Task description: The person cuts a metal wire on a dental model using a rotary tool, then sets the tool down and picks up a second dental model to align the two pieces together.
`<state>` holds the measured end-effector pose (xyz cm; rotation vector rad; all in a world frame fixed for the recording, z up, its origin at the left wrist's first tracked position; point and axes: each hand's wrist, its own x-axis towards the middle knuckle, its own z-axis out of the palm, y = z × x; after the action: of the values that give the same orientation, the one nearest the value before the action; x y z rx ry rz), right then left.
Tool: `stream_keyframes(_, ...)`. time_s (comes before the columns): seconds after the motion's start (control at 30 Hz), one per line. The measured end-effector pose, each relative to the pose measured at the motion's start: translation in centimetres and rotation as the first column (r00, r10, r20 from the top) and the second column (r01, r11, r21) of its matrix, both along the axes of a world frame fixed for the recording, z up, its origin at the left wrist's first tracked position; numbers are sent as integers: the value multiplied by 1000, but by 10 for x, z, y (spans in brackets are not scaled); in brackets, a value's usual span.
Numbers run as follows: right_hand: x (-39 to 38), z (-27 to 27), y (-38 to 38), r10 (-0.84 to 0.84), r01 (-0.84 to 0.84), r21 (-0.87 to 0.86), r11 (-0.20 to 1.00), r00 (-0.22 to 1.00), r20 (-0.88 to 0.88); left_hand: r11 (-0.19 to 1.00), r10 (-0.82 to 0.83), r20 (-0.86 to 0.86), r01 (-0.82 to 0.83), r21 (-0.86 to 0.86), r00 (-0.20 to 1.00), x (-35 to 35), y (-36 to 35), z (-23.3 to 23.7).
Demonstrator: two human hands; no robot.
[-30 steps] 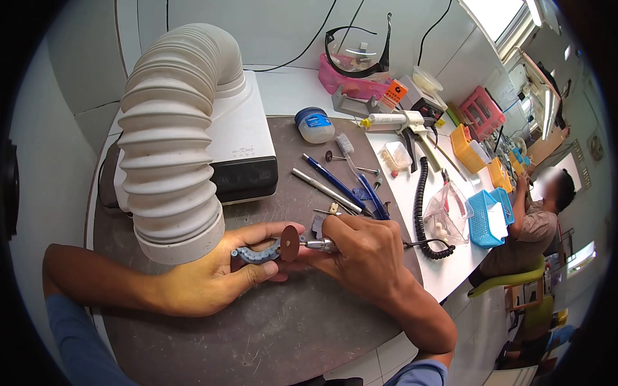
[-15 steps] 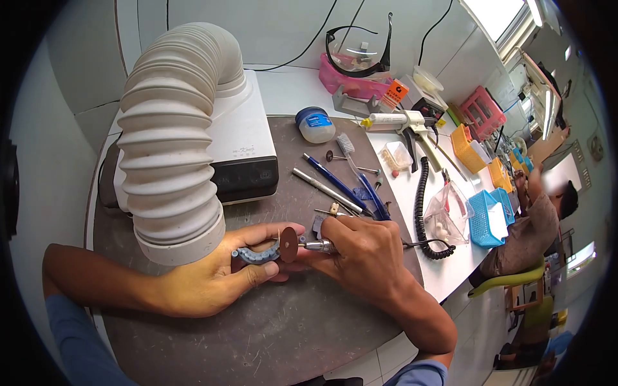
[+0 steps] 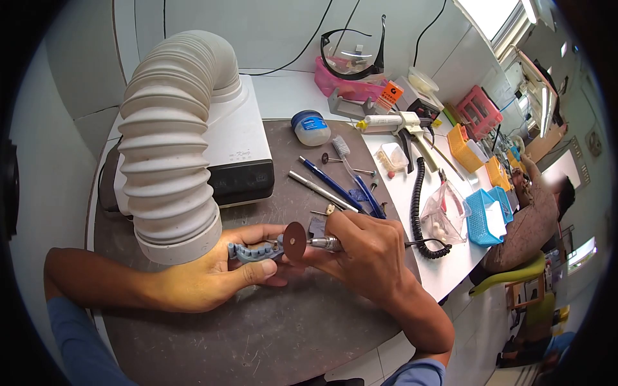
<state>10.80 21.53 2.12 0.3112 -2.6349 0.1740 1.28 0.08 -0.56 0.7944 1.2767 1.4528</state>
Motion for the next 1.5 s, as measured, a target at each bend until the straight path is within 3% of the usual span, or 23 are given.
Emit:
stream_keyframes(0.13,-1,3,5,-72,61,-159,985,995,-64,998,-27,229,11,69,973,-2,0,2)
stream_keyframes(0.27,-4,13,11,-255,241,-241,940,967,-27,993,69,117,-80,91,991,2,1,5)
stream_keyframes(0.33,-4,20,14,-350,353,-234,906,935,55,995,96,-335,-96,17,938,-1,-1,9)
stream_keyframes(0.37,-5,20,18,-364,365,-243,899,930,50,997,79,-343,-80,11,936,-2,-2,9)
stream_keyframes(0.43,-7,19,25,-322,334,-362,870,942,97,992,113,-796,-114,55,594,-5,-2,10)
stream_keyframes(0.47,-6,25,24,-336,389,-359,848,920,204,988,145,-779,-136,78,610,-4,-2,10)
stream_keyframes(0.57,-9,11,37,-288,317,-354,880,948,133,993,115,-783,-101,67,611,-5,0,12)
stream_keyframes(0.6,-8,15,38,-301,360,-327,874,928,217,994,107,-789,-93,64,605,-5,1,11)
stream_keyframes(0.7,-11,8,47,-296,358,-310,881,927,229,988,154,-786,-109,111,599,-3,2,12)
stream_keyframes(0.77,-12,9,47,-331,399,-317,860,910,248,981,111,-673,-190,-44,731,-3,1,17)
stream_keyframes(0.83,-12,4,51,-308,373,-291,881,919,244,988,77,-723,-150,-37,687,-6,1,15)
stream_keyframes(0.87,-13,-5,55,-267,294,-273,916,955,132,988,95,-670,-149,-25,737,-6,1,13)
stream_keyframes(0.93,-12,-8,56,-261,304,-253,918,946,191,982,125,-570,-184,-48,812,-5,2,12)
stream_keyframes(1.1,-7,-2,42,-225,299,-249,921,931,288,985,137,-575,-172,-7,807,-3,3,7)
stream_keyframes(1.17,-5,2,37,-206,289,-239,927,925,320,970,240,-491,-191,149,837,-2,6,6)
stream_keyframes(1.3,-1,2,34,-170,250,-233,940,934,315,982,188,-320,-167,93,928,-5,5,9)
stream_keyframes(1.43,-2,-1,34,-148,200,-215,956,961,233,980,197,-229,-192,46,953,-10,-1,4)
stream_keyframes(1.5,-1,5,31,-188,237,-162,958,944,271,982,186,-151,-187,9,971,-10,1,5)
